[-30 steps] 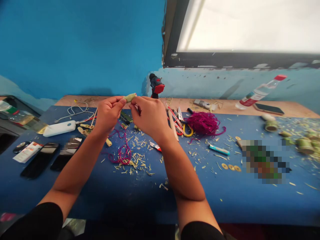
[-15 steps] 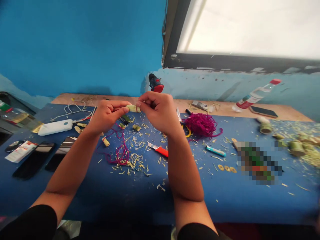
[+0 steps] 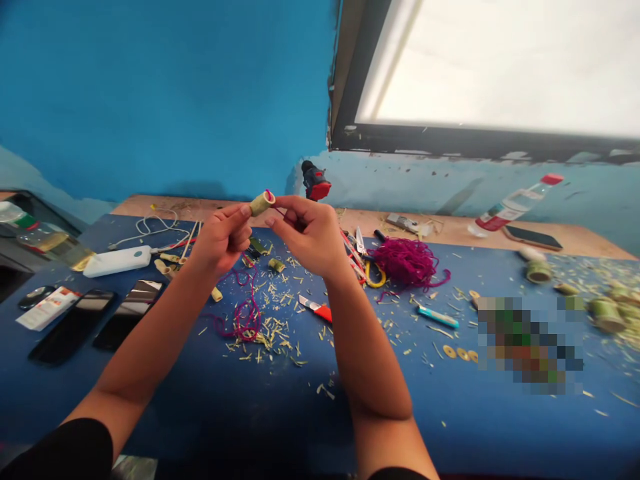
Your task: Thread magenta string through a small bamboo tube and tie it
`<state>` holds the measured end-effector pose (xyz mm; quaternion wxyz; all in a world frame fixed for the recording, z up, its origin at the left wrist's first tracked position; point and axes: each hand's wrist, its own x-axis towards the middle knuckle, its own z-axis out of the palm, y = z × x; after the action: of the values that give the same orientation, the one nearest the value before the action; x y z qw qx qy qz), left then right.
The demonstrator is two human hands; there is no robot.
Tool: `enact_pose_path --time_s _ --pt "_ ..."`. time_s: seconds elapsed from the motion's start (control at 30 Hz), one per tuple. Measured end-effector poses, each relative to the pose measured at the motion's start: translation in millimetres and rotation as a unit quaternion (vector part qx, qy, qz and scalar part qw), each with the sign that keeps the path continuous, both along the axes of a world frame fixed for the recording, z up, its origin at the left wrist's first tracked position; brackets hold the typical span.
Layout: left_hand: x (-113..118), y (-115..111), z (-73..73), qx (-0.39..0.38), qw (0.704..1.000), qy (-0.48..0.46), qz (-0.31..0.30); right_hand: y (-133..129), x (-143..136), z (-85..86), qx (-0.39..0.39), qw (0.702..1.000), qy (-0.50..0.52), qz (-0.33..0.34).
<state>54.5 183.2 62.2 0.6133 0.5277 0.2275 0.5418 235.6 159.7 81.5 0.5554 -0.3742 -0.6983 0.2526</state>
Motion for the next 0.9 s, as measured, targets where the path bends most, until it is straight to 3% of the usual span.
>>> enact_pose_path --time_s 0.13,0.23,0.33,0.5,0.7,0.83,0.9 --pt "2.8 2.7 -6.4 0.029 0.997 0.044 0.061 -4.3 -3.8 -0.6 0.017 0.999 -0.004 -0.038" --pt "2.9 -0.7 -7.4 0.112 0.982 0.092 0.118 -6.3 -4.0 -0.1 0.016 0.999 0.004 -0.039" --pt "1.6 -6.7 -4.7 0.165 0.976 0.098 0.098 -6.5 -3.2 1.5 0.0 1.0 0.006 -0.004" --pt "-0.1 -12.5 -1.3 0.157 0.978 0.117 0.078 -2.4 0.6 1.8 -0.028 0.998 0.008 0.05" --pt "2.7 -10.5 -4.1 0.153 0.975 0.101 0.123 -0.3 4.9 0.6 -0.015 0.999 -0.046 0.002" --pt "4.5 -6.8 -6.7 0.143 0.97 0.102 0.168 -5.5 -0.5 1.1 0.05 0.984 -0.12 -0.12" --pt "4.3 -5.7 -6.9 0.139 0.971 0.096 0.17 -8.9 -3.9 0.8 0.1 0.969 -0.17 -0.147"
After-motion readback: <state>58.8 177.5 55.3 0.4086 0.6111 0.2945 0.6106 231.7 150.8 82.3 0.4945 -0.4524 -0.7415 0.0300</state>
